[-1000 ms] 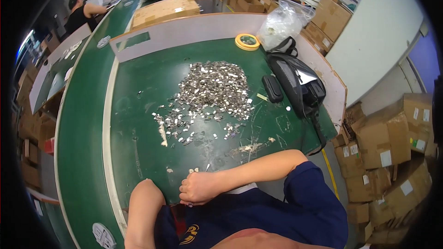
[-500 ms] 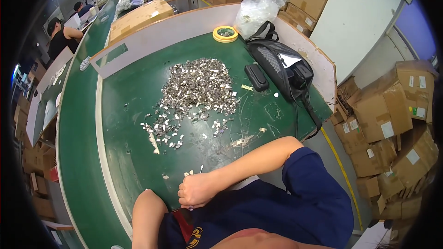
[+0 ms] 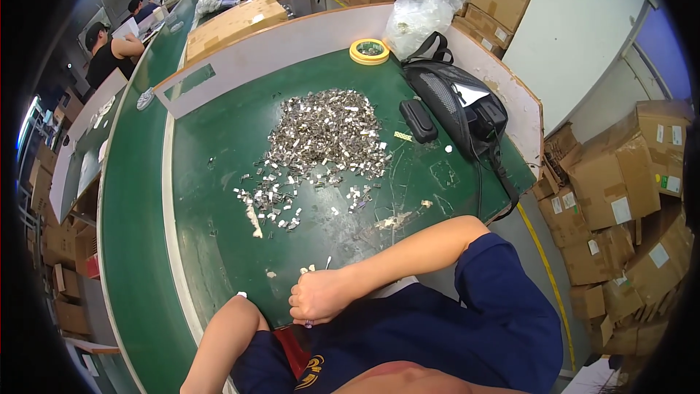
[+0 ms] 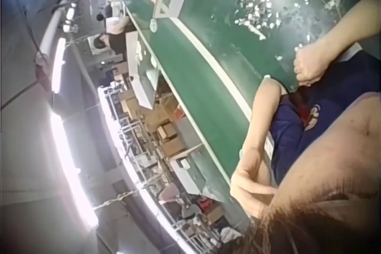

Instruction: Assembling small metal components onto a circular template using a hand tool at a manufacturing workbench.

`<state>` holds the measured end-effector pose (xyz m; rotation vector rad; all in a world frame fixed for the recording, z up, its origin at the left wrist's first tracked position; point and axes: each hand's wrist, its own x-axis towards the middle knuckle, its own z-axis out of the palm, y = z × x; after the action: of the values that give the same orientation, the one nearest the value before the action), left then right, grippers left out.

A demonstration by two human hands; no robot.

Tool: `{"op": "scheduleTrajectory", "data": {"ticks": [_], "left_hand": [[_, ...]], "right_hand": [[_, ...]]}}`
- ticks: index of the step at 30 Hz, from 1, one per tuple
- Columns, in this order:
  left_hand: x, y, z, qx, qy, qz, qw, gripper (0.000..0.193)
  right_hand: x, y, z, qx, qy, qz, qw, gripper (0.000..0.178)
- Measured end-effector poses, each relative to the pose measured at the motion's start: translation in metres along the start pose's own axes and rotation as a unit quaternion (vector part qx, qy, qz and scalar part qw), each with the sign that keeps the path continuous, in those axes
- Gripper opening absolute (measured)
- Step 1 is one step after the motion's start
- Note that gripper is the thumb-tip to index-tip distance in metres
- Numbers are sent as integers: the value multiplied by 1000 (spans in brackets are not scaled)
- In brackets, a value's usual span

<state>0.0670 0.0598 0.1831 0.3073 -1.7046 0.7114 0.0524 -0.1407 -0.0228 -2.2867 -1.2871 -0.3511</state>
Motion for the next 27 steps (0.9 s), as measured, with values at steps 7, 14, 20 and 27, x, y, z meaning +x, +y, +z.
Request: {"op": "scheduleTrajectory", "data": {"ticks": [7,14,20,27], "left_hand": [[5,-8,-5,-118,-14,-59,991,8],[10,-23,-8,-231,-25,-112,966,7],[10,-32,-18,-280,-137,-173,934,13],[6,-11,-28,-397,-236,-118,879,19]], "right_hand": [[1,-1,-1,1,-2,4,1000,32],[1,0,-1,0,-5,-1,1000,32],[1,0,0,-2,-9,3,1000,32],[0,-1,-4,1,-12,1,1000,33]]}}
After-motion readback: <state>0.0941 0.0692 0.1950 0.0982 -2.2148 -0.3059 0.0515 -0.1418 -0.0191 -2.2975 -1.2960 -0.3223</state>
